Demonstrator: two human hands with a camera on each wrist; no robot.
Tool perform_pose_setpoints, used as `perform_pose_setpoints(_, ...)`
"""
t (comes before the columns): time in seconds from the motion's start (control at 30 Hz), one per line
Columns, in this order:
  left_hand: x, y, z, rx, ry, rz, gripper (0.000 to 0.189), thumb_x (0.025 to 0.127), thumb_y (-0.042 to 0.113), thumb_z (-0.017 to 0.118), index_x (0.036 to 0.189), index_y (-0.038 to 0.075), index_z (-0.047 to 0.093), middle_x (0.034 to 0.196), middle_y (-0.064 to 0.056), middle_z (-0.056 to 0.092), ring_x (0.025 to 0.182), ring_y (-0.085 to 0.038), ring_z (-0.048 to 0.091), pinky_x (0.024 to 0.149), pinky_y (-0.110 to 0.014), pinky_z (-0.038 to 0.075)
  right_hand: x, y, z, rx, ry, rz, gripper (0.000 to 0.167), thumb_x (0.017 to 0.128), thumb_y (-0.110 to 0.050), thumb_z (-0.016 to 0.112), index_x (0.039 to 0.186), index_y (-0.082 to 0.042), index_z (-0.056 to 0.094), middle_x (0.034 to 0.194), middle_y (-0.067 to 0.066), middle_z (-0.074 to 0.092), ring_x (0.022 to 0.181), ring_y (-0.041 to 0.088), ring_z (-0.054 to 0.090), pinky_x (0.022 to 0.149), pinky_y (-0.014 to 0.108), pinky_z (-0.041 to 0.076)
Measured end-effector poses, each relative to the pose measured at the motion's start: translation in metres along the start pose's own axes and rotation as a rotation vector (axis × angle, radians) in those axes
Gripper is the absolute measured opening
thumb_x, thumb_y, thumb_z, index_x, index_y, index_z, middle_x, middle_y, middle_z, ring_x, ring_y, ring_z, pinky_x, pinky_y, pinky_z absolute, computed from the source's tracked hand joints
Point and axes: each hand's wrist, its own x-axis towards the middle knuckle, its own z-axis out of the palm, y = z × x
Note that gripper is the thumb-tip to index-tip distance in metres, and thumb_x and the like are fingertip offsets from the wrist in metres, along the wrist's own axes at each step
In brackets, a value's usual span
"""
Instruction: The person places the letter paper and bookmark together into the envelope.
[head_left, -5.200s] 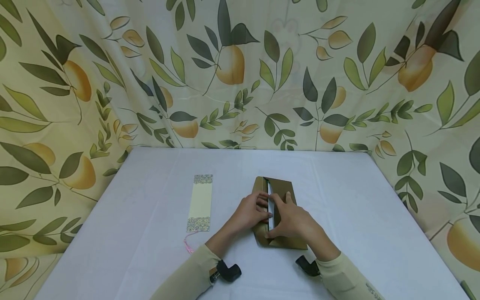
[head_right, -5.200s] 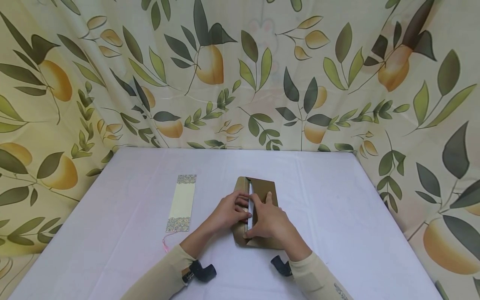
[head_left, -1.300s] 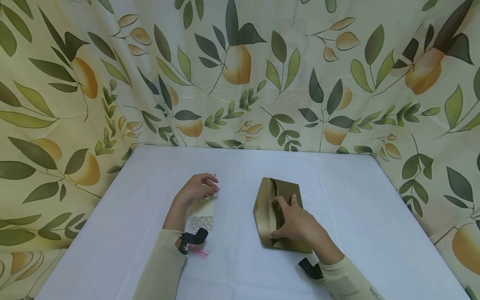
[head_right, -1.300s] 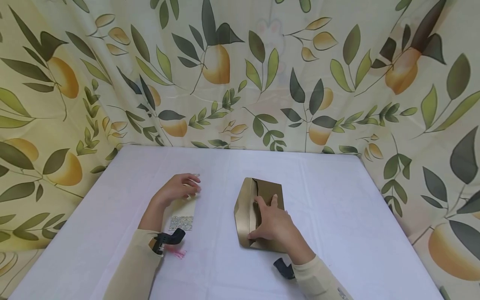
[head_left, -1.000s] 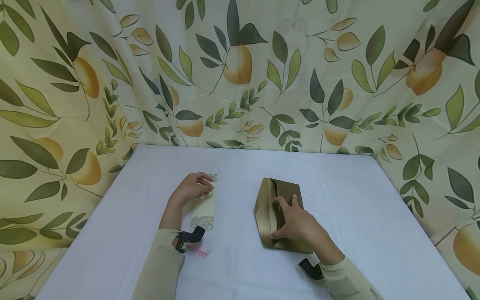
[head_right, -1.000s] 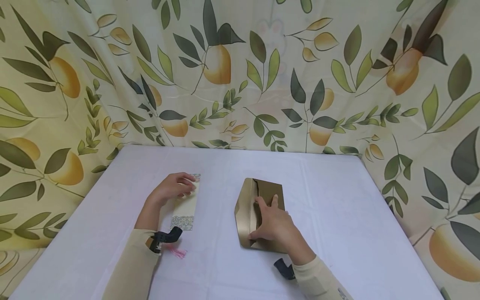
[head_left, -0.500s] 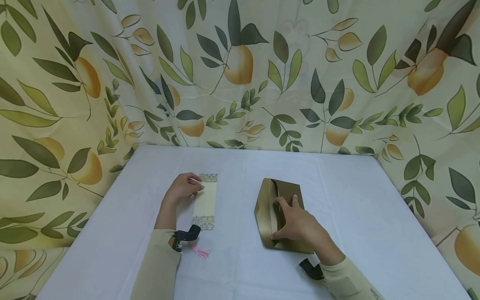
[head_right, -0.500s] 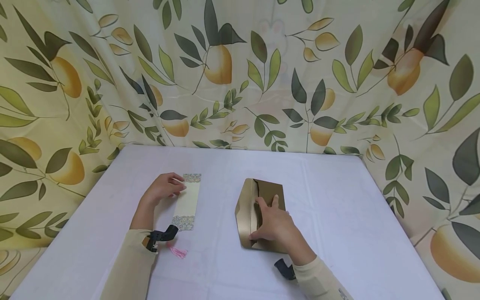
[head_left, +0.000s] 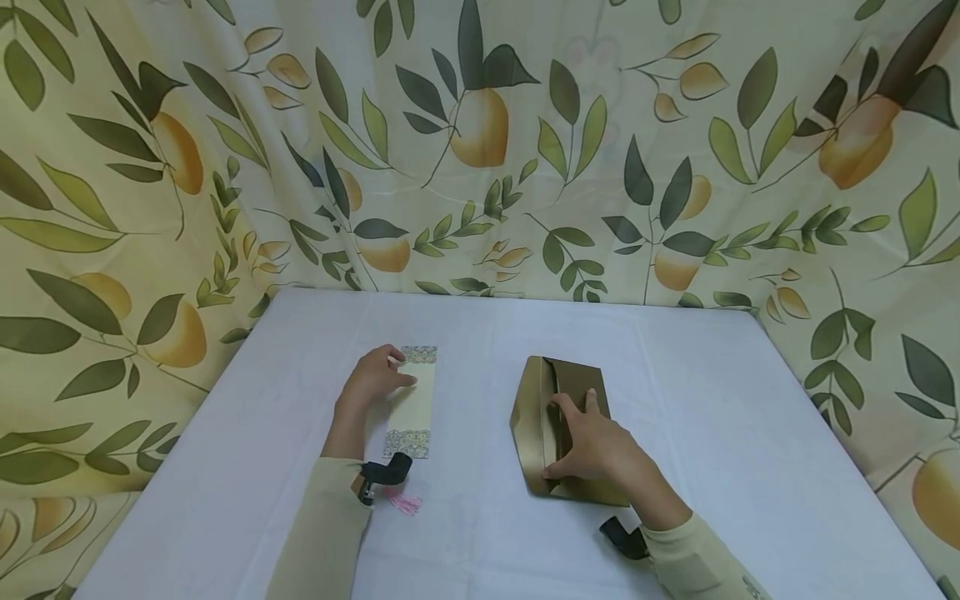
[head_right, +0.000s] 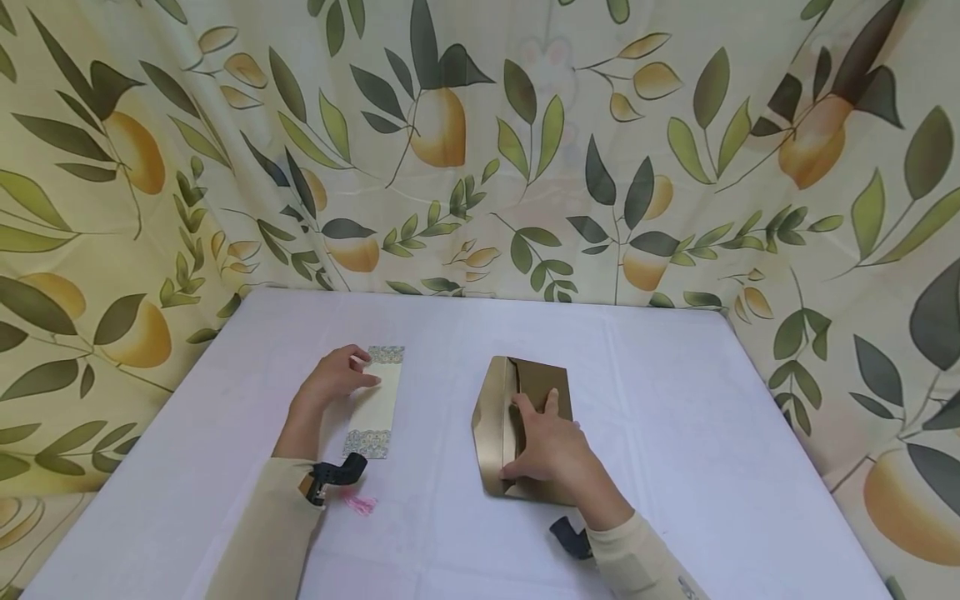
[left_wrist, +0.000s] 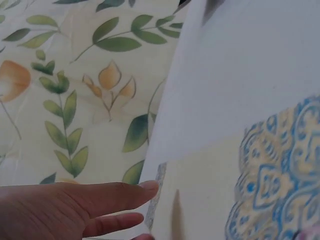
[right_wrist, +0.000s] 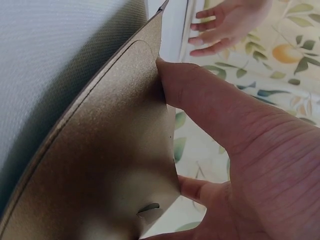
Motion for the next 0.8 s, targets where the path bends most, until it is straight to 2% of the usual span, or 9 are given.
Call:
perform_pose_setpoints(0.13,-0.001,0.005,0.009,0.072,0.001,-0.014,0.061,0.083,0.021,0.085,0.133,0.001,0.056,0.129,-0.026,0.051,0.111,-0.042,0.057,0.094,-0.056,0.047,0.0,0.0,0.0,-0.001,-0.004,0.001,0.106,0.067,-0.04,0.098,0.15,-0.011,0.04,0.153,0.052,0.009,0.068,0.036,0.066,0.067,0.057,0.053)
perform_pose_setpoints(0.37,-0.006,0.013,0.017,0.116,0.024,-0.042,0.076,0.076,0.02,0.091,0.139,0.003,0.053,0.13,-0.027,0.044,0.104,-0.041,0.056,0.089,-0.06,0.048,0.001,-0.001,0.0,-0.008,-0.007,0.002,0.107,0.067,-0.041,0.098,0.152,-0.011,0.039,0.153,0.051,0.009,0.067,0.035,0.066,0.069,0.059,0.053)
perform_pose_setpoints(0.6,-0.008,0.018,0.019,0.098,0.025,-0.044,0.064,0.075,0.015,0.088,0.127,0.001,0.053,0.128,-0.028,0.041,0.108,-0.043,0.052,0.084,-0.054,0.05,0.0,-0.001,-0.001,-0.008,-0.007,-0.005,0.107,0.067,-0.04,0.098,0.151,-0.011,0.039,0.153,0.052,0.009,0.069,0.037,0.066,0.068,0.059,0.053)
perform_pose_setpoints(0.73,-0.009,0.019,0.02,0.094,0.017,-0.04,0.051,0.076,0.014,0.088,0.114,0.002,0.056,0.121,-0.026,0.043,0.102,-0.039,0.052,0.079,-0.048,0.049,0.0,-0.001,0.0,-0.019,-0.006,-0.002,0.107,0.067,-0.041,0.098,0.151,-0.011,0.039,0.152,0.052,0.009,0.072,0.041,0.067,0.072,0.062,0.053)
perform_pose_setpoints(0.8,-0.009,0.019,0.019,0.095,0.009,-0.027,0.044,0.075,0.012,0.088,0.107,0.003,0.059,0.117,-0.025,0.05,0.097,-0.037,0.053,0.079,-0.046,0.049,0.0,0.0,0.0,-0.024,-0.008,-0.001,0.107,0.067,-0.042,0.098,0.151,-0.011,0.039,0.152,0.052,0.01,0.073,0.042,0.067,0.072,0.063,0.052)
